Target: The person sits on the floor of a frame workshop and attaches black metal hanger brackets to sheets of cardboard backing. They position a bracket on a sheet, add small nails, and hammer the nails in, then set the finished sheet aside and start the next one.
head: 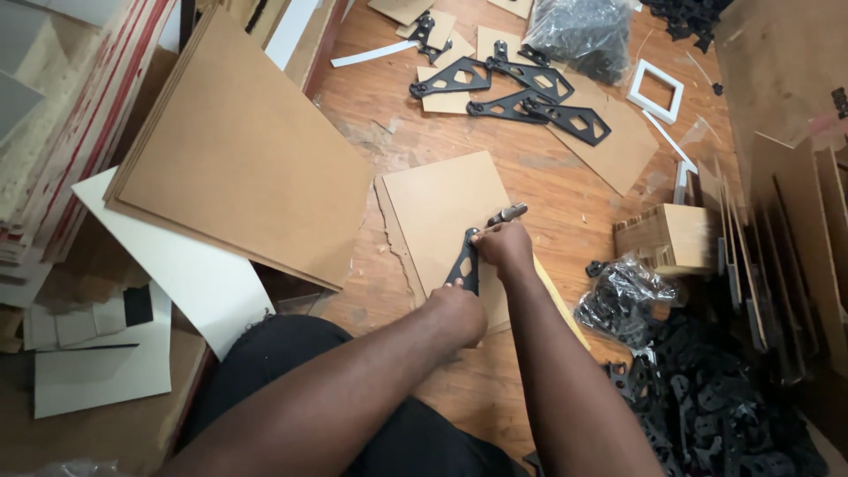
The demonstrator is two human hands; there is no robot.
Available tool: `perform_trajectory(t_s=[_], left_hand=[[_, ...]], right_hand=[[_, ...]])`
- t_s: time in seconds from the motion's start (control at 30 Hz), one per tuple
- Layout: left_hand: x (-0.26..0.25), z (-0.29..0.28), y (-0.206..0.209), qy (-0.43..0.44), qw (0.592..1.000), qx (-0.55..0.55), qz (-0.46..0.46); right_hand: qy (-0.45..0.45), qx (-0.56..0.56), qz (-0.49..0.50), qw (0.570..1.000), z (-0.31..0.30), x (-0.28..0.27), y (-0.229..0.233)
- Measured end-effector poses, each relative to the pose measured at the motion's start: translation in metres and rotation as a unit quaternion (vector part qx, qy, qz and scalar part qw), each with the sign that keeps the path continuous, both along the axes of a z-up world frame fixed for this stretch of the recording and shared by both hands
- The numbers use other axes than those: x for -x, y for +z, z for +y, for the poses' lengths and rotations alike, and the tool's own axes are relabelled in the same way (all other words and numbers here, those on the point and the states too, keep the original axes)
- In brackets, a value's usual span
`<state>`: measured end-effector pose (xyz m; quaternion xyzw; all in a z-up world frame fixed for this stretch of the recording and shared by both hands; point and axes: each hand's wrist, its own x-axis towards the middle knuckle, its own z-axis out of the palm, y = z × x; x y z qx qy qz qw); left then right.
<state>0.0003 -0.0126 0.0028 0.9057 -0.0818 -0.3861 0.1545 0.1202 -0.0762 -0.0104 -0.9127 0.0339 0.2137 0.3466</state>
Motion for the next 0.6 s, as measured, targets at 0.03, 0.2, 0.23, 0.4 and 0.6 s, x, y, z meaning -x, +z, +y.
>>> perform_trajectory(t_s=[0.03, 0.2, 0.23, 0.4, 0.6], left_hand=[[0.000, 0.000, -0.003, 0.000, 1.000, 0.000, -0.001], [0.002, -0.009, -0.014, -0.027, 1.000, 0.007, -0.013], [0.000, -0.007, -0.016, -0.029, 0.999, 0.007, -0.016], [-0.004, -0.003, 0.006, 0.001, 1.000, -0.024, 0.015], [0.003, -0.006, -0.027, 0.101, 0.992, 0.047, -0.067]], right_hand=[[0.000, 0.000, -0.001, 1.000, -0.001, -0.003, -0.006], [-0.025, -0.070, -0.016, 0.997, -0.021, -0.011, -0.030], [-0.026, -0.070, -0.018, 0.997, -0.027, -0.007, -0.017], [0.041, 0.101, -0.283, 0.953, -0.072, 0.019, 0.015], [0.117, 0.279, -0.300, 0.905, -0.113, 0.051, -0.007]])
